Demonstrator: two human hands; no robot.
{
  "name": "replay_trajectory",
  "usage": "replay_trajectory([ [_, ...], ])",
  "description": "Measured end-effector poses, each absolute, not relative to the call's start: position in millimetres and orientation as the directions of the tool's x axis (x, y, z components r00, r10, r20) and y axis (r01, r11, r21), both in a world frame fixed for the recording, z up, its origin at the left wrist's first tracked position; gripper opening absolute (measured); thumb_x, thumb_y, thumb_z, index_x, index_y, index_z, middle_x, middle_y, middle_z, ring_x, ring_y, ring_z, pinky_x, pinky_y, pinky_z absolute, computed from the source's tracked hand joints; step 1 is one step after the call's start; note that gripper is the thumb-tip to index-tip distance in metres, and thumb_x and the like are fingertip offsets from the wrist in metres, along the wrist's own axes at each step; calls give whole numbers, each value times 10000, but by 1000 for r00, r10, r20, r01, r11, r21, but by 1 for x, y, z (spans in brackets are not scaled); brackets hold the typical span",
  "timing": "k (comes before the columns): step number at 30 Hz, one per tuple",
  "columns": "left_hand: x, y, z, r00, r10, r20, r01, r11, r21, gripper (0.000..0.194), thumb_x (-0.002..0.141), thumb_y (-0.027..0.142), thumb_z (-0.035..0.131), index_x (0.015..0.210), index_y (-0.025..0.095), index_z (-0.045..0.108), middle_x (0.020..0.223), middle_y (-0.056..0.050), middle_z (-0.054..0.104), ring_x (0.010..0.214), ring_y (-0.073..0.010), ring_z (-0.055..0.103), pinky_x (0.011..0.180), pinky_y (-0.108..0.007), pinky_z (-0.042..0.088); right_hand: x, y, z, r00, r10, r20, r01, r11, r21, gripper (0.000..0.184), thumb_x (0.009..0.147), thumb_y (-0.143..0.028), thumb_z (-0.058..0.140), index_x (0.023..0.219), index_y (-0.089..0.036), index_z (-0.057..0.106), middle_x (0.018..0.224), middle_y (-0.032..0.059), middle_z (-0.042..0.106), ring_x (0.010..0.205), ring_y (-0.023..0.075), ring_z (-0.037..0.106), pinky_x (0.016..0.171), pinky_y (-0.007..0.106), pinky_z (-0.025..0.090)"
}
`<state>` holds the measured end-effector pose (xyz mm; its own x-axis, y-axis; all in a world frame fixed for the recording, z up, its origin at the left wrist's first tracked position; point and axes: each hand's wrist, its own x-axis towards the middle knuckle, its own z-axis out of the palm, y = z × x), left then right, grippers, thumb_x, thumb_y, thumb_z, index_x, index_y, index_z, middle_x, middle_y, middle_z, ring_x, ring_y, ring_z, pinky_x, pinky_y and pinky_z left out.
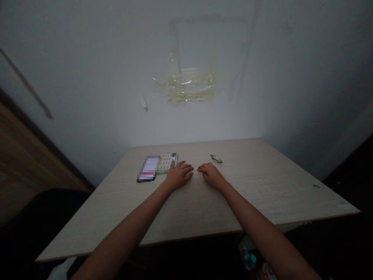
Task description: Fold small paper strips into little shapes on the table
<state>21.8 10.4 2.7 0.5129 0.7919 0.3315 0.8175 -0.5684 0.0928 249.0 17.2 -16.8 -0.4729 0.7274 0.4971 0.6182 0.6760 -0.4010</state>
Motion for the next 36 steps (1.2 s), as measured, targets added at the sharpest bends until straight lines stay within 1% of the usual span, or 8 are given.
replay_trajectory([
  [5,20,8,3,508,798,323,815,-567,120,384,958,498,432,1294,393,585,1395,21,589,1405,-319,346,1125,-735,95,251,20,-20,-459,726,513,607,677,-415,385,821,-51,486,1056,-212,744,1099,74,729,1063,220,615,1009,441,450],
  [12,20,8,-1,489,810,324,826,-549,126,380,965,487,421,1308,414,567,1407,35,580,1431,-323,310,1121,-748,80,252,18,-17,-427,754,499,608,648,-459,394,831,-67,480,1071,-226,749,1107,62,736,1076,227,595,1009,454,449],
  [15,22,9,-2,480,805,349,829,-547,120,371,969,468,423,1302,402,572,1419,30,569,1444,-315,291,1124,-745,69,252,17,-15,-416,750,514,645,642,-414,421,805,-35,484,1050,-240,759,1064,53,740,1079,234,556,1014,463,434],
  [19,22,11,-1,510,797,324,810,-571,130,368,996,426,369,1298,372,572,1427,16,562,1415,-268,357,1142,-711,107,252,17,-14,-404,743,534,703,626,-339,386,791,-28,518,1001,-225,775,963,71,718,1017,236,540,993,448,429],
  [23,22,11,-1,533,793,296,791,-591,159,395,1002,417,356,1341,323,534,1423,-15,567,1400,-247,384,1153,-680,144,251,15,-13,-427,735,527,704,636,-316,396,784,-15,527,1015,-221,774,951,75,697,1006,233,529,992,430,419],
  [28,24,10,-2,503,808,308,817,-560,136,403,981,453,398,1340,336,538,1415,-4,576,1409,-278,371,1153,-694,106,250,12,-12,-454,733,506,675,654,-342,438,775,5,513,1055,-220,765,988,77,691,1030,228,530,988,403,418],
  [31,25,10,-2,497,807,317,822,-555,125,401,977,455,406,1337,348,545,1413,5,578,1410,-282,370,1157,-692,88,251,15,-15,-438,744,504,667,645,-373,425,777,-4,518,1042,-222,769,989,78,698,1022,224,548,995,408,414],
  [36,26,8,1,514,790,335,812,-574,105,367,973,454,421,1303,392,567,1413,32,576,1396,-311,378,1125,-740,69,253,20,-19,-400,762,510,673,621,-401,403,760,-12,539,996,-230,781,960,71,717,994,225,574,993,419,417],
])
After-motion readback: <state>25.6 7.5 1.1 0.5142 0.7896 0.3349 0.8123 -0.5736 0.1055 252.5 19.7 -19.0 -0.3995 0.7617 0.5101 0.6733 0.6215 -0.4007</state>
